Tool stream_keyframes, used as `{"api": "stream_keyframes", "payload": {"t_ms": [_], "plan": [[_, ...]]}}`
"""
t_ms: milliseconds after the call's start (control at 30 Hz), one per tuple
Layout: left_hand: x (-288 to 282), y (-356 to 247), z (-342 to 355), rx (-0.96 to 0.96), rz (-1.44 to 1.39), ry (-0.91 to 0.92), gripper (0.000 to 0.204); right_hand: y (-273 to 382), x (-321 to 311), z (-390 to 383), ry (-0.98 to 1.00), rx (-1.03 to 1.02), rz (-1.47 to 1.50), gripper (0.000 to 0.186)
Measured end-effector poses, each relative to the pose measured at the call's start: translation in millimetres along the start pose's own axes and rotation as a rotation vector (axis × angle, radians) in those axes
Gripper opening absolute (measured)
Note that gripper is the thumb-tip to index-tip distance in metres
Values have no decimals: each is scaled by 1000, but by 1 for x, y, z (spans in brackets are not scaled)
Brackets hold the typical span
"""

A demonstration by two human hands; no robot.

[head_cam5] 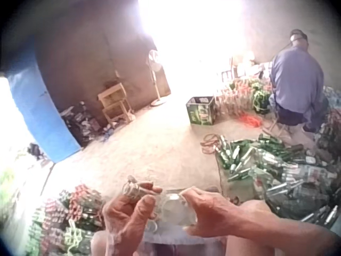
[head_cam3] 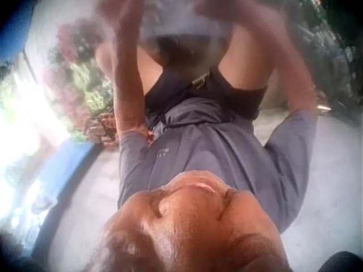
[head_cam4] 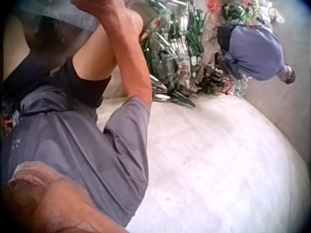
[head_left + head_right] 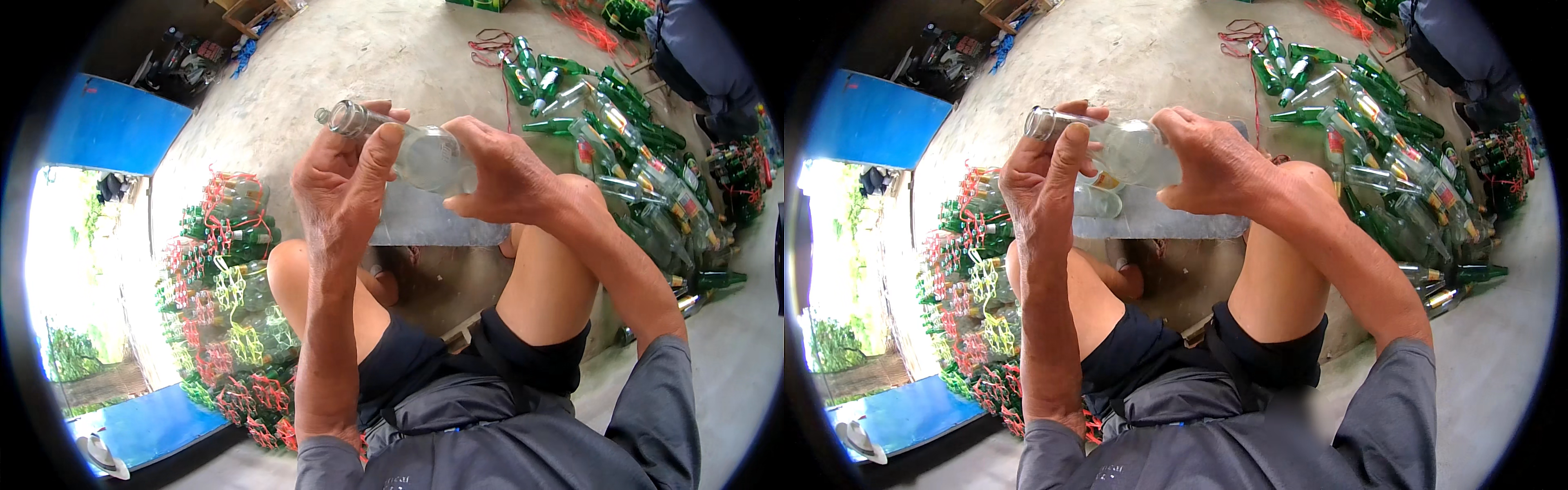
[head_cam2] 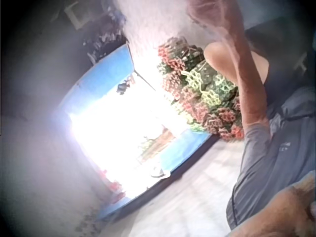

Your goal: The person sits on the floor and sorts green glass bottles by picking them up from a pile and placing them onto a small wooden board. They handle the bottles one by one, arranging them in rows on the board.

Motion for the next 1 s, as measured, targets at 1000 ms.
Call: {"api": "stream_keyframes", "payload": {"t_ms": [1000], "plan": [[-55,164,18,-153,358,-166,23,-32,20,-32,523,201,-275,20]]}}
Point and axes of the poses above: each hand's wrist, its own z-axis towards the middle knuckle, its own x-axis out of the palm, y = z × x, the point moved 6 cm from there along z, towards the middle knuckle, and after that the axes turned 4 degrees about -x, right-handed, at the moved point
